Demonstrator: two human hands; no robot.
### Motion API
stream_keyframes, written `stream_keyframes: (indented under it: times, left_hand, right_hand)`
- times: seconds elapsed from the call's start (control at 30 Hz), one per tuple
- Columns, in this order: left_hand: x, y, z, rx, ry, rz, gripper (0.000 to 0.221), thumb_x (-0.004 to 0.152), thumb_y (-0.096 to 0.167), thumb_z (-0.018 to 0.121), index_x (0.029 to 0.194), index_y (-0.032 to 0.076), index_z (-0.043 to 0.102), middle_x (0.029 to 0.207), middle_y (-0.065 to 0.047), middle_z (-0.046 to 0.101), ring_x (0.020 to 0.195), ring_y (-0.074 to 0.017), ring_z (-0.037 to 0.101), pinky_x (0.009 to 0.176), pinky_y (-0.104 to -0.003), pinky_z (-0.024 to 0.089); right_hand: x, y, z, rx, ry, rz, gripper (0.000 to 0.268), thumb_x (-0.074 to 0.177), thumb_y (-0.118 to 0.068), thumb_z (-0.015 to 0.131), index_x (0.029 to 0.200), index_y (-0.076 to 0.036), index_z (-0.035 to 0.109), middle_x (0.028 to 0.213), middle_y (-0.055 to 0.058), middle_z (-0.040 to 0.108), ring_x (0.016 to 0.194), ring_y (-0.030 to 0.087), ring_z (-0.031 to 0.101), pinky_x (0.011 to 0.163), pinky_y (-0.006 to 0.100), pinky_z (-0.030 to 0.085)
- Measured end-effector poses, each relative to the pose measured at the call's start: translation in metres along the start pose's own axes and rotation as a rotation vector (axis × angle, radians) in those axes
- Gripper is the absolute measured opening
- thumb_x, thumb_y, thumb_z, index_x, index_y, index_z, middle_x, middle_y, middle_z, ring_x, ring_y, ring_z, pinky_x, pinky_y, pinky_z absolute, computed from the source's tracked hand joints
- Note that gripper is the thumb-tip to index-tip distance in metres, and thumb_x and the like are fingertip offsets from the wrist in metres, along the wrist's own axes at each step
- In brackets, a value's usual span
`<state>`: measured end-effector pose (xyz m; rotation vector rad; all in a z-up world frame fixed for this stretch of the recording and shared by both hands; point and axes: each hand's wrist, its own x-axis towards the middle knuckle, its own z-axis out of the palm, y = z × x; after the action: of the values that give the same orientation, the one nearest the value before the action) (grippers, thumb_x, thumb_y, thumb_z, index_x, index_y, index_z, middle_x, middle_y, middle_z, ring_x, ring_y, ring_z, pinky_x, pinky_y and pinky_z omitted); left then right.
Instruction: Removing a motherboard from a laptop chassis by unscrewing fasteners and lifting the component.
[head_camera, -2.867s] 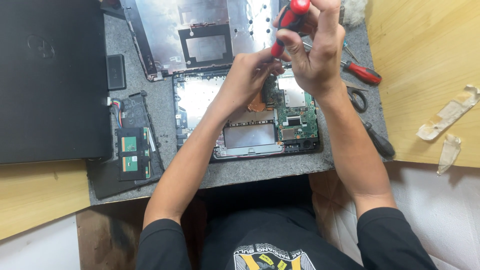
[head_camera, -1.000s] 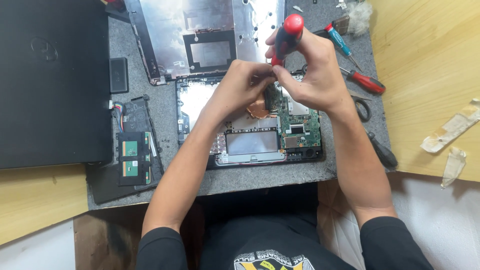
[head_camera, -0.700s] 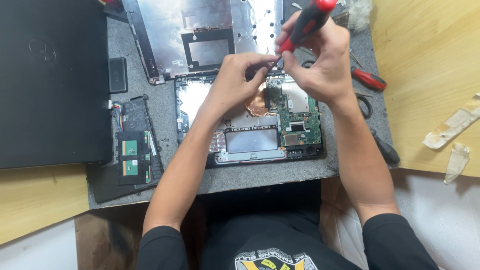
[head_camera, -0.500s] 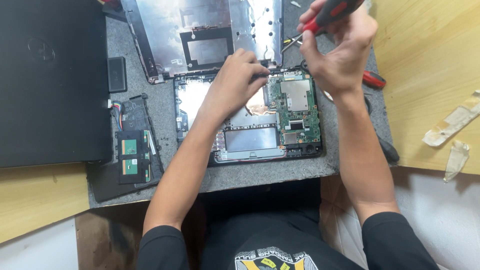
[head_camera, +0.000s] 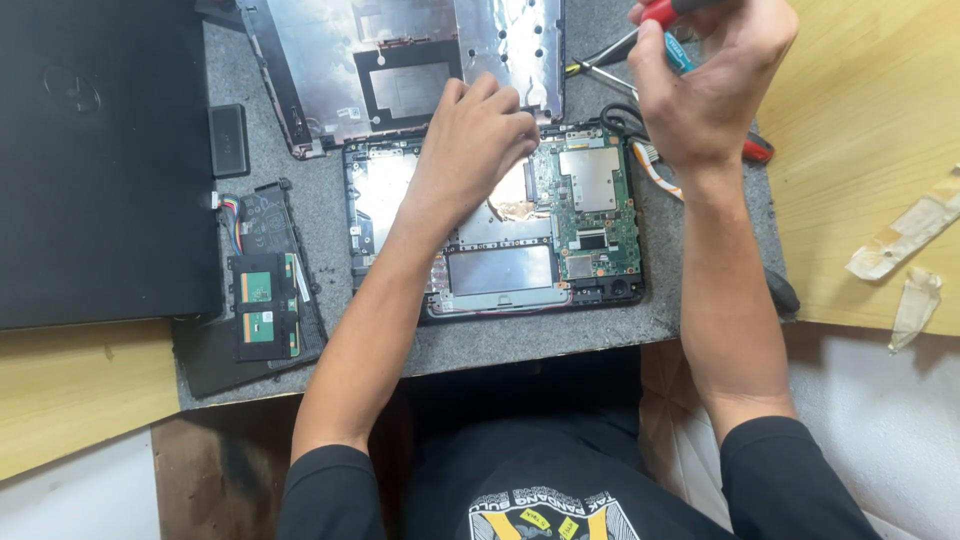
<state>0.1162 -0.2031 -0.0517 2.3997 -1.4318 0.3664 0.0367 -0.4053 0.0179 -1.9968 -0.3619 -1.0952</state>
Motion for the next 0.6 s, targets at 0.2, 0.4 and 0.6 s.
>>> stream_keyframes:
  times: [0.2, 0.4, 0.6]
  left_hand:
    - [0.0, 0.004, 0.004, 0.121, 0.042, 0.015, 0.018, 0.101, 0.023, 0.064, 0.088, 0.012, 0.071, 0.088, 0.0, 0.062, 0.086, -0.0209, 0.051, 0.077, -0.039, 0.039]
    - [0.0, 0.003, 0.004, 0.044, 0.101, -0.044, 0.011, 0.099, 0.018, 0.061, 0.09, 0.012, 0.063, 0.088, -0.001, 0.061, 0.084, -0.0204, 0.05, 0.075, -0.038, 0.039]
    - [-0.003, 0.004, -0.017, -0.234, 0.163, -0.208, 0.005, 0.1, 0.015, 0.062, 0.095, 0.017, 0.059, 0.093, 0.002, 0.059, 0.088, -0.0156, 0.052, 0.082, -0.034, 0.038]
  right_hand:
    - [0.001, 0.01, -0.011, -0.076, -0.092, 0.077, 0.013, 0.091, 0.014, 0.064, 0.103, 0.008, 0.064, 0.092, 0.017, 0.071, 0.084, 0.024, 0.07, 0.077, 0.034, 0.059]
    - [-0.003, 0.04, -0.024, -0.427, -0.546, 0.304, 0.02, 0.085, -0.003, 0.05, 0.1, -0.003, 0.062, 0.092, 0.012, 0.063, 0.083, 0.031, 0.058, 0.071, 0.043, 0.045]
    - [0.006, 0.039, -0.029, -0.662, -1.052, 0.633, 0.059, 0.079, -0.038, 0.084, 0.132, -0.016, 0.067, 0.104, 0.019, 0.066, 0.102, 0.043, 0.061, 0.086, 0.051, 0.045]
